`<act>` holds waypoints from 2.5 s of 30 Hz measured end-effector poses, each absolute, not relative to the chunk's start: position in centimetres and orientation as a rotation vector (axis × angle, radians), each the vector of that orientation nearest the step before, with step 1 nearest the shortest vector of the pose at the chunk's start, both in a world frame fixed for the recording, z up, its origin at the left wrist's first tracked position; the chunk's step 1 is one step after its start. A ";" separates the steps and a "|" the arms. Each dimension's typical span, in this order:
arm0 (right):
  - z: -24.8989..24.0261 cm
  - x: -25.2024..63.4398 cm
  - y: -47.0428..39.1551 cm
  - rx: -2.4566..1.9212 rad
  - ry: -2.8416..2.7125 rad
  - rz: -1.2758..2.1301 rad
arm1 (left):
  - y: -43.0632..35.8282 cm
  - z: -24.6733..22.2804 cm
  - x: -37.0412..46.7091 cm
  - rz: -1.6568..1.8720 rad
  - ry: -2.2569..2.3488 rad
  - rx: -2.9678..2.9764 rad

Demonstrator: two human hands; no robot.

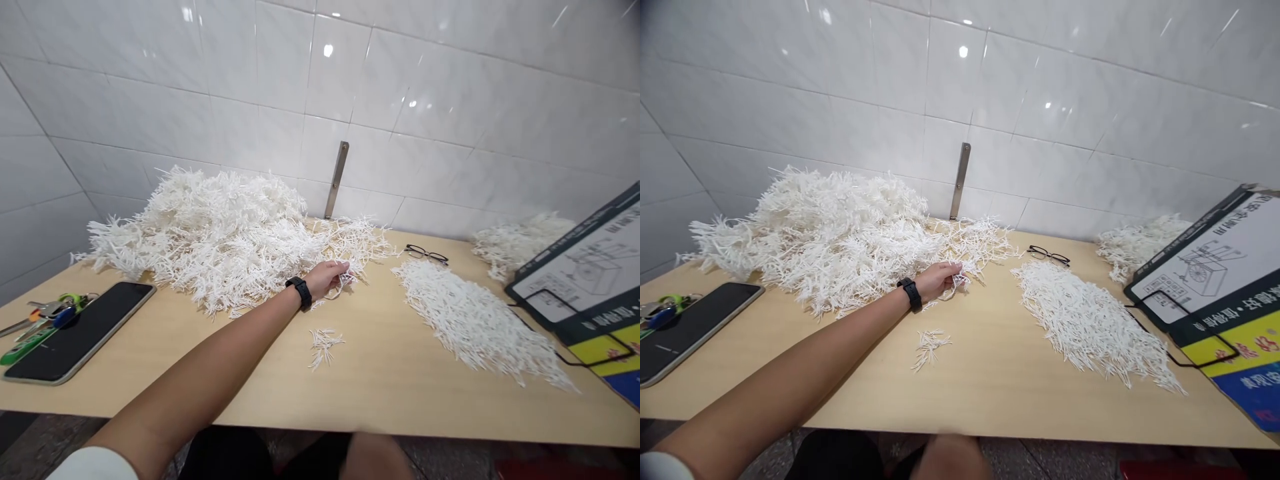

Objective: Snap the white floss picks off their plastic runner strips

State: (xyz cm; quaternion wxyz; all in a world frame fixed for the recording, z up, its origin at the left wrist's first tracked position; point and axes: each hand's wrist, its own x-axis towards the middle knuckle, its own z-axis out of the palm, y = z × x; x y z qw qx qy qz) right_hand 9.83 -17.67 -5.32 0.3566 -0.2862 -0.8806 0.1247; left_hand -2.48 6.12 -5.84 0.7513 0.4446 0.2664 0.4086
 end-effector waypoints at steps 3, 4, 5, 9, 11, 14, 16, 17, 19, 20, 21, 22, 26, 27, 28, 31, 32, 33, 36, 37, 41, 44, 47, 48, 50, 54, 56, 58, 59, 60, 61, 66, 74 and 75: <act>-3.9 10.7 -9.5 -0.861 -2.112 0.227 | 5.9 -5.8 -2.8 0.889 0.587 1.009; -3.7 11.1 -6.9 -0.952 -1.994 0.143 | 5.9 -5.9 -2.9 0.895 0.584 1.024; -3.6 11.5 -4.7 -1.015 -1.912 0.092 | 5.9 -5.9 -2.9 0.903 0.577 1.037; -4.5 12.7 -0.9 -1.141 -1.830 0.291 | 6.1 -6.0 -3.0 0.946 0.561 1.017; -4.9 12.8 -1.3 -1.106 -1.908 0.476 | 6.0 -5.8 -3.0 0.945 0.576 1.002; -4.8 12.5 -2.2 -0.974 -1.939 0.751 | 5.7 -5.5 -3.2 0.922 0.594 1.010; -4.4 12.1 -2.5 -0.907 -1.925 0.883 | 5.6 -5.3 -3.2 0.901 0.591 1.019; -4.2 12.0 -2.5 -0.895 -1.941 0.902 | 5.5 -5.3 -3.2 0.890 0.591 1.026; -3.9 12.0 -2.4 -0.932 -1.982 0.850 | 5.5 -5.3 -3.2 0.877 0.610 1.050; -3.9 12.1 -2.3 -0.976 -1.983 0.804 | 5.5 -5.4 -3.2 0.875 0.630 1.069; -3.9 12.3 -2.1 -1.032 -1.961 0.762 | 5.6 -5.5 -3.1 0.870 0.655 1.089; -3.9 12.5 -1.9 -1.097 -1.922 0.731 | 5.6 -5.6 -3.1 0.861 0.679 1.104; -4.6 13.4 -0.8 -1.346 -1.736 0.673 | 5.8 -5.9 -2.9 0.844 0.695 1.092; -4.8 13.4 -0.6 -1.382 -1.720 0.675 | 5.8 -5.9 -2.9 0.846 0.681 1.087; -4.9 13.4 -0.3 -1.397 -1.727 0.686 | 5.8 -5.9 -2.9 0.847 0.666 1.091; -5.2 13.2 -0.1 -1.351 -1.803 0.745 | 5.7 -5.7 -3.1 0.819 0.655 1.165; -5.2 13.0 0.0 -1.337 -1.815 0.753 | 5.7 -5.7 -3.2 0.807 0.664 1.197; -5.2 12.9 0.0 -1.331 -1.816 0.752 | 5.6 -5.6 -3.2 0.799 0.679 1.226; -5.1 12.9 0.0 -1.329 -1.765 0.743 | 5.4 -5.4 -3.3 0.788 0.712 1.276; -5.1 13.0 0.1 -1.322 -1.741 0.751 | 5.4 -5.4 -3.3 0.789 0.712 1.280; -5.1 13.5 0.4 -1.318 -1.667 0.771 | 5.5 -5.4 -3.2 0.829 0.715 1.259; -5.2 13.5 0.5 -1.332 -1.645 0.774 | 5.6 -5.5 -3.0 0.845 0.699 1.250; -5.4 13.3 0.6 -1.344 -1.635 0.813 | 5.4 -5.4 -3.0 0.846 0.688 1.246; -5.4 13.3 0.6 -1.356 -1.645 0.812 | 5.3 -5.3 -2.9 0.844 0.691 1.250; -5.5 13.2 0.7 -1.387 -1.679 0.777 | 5.1 -5.1 -2.9 0.838 0.708 1.263; -5.6 13.2 0.7 -1.361 -1.742 0.729 | 4.8 -5.0 -2.9 0.843 0.743 1.284; -5.7 13.3 0.8 -1.331 -1.754 0.752 | 4.8 -5.1 -3.0 0.855 0.746 1.314; -5.7 13.4 0.8 -1.323 -1.734 0.776 | 4.9 -5.1 -3.0 0.841 0.740 1.370; -5.8 13.4 0.9 -1.323 -1.713 0.791 | 5.0 -5.1 -3.1 0.822 0.729 1.409; -5.8 13.5 0.9 -1.322 -1.688 0.808 | 5.0 -5.0 -3.1 0.804 0.711 1.458; -5.9 13.5 0.9 -1.318 -1.668 0.824 | 5.1 -5.0 -3.1 0.784 0.688 1.516; -6.3 13.2 0.9 -1.250 -1.687 0.845 | 5.1 -4.8 -3.0 0.643 0.623 1.803; -5.9 12.7 0.6 -1.231 -1.755 0.877 | 4.8 -6.1 -2.3 0.849 0.618 1.587; -5.7 12.7 0.6 -1.211 -1.753 0.873 | 4.8 -6.2 -2.2 0.876 0.627 1.517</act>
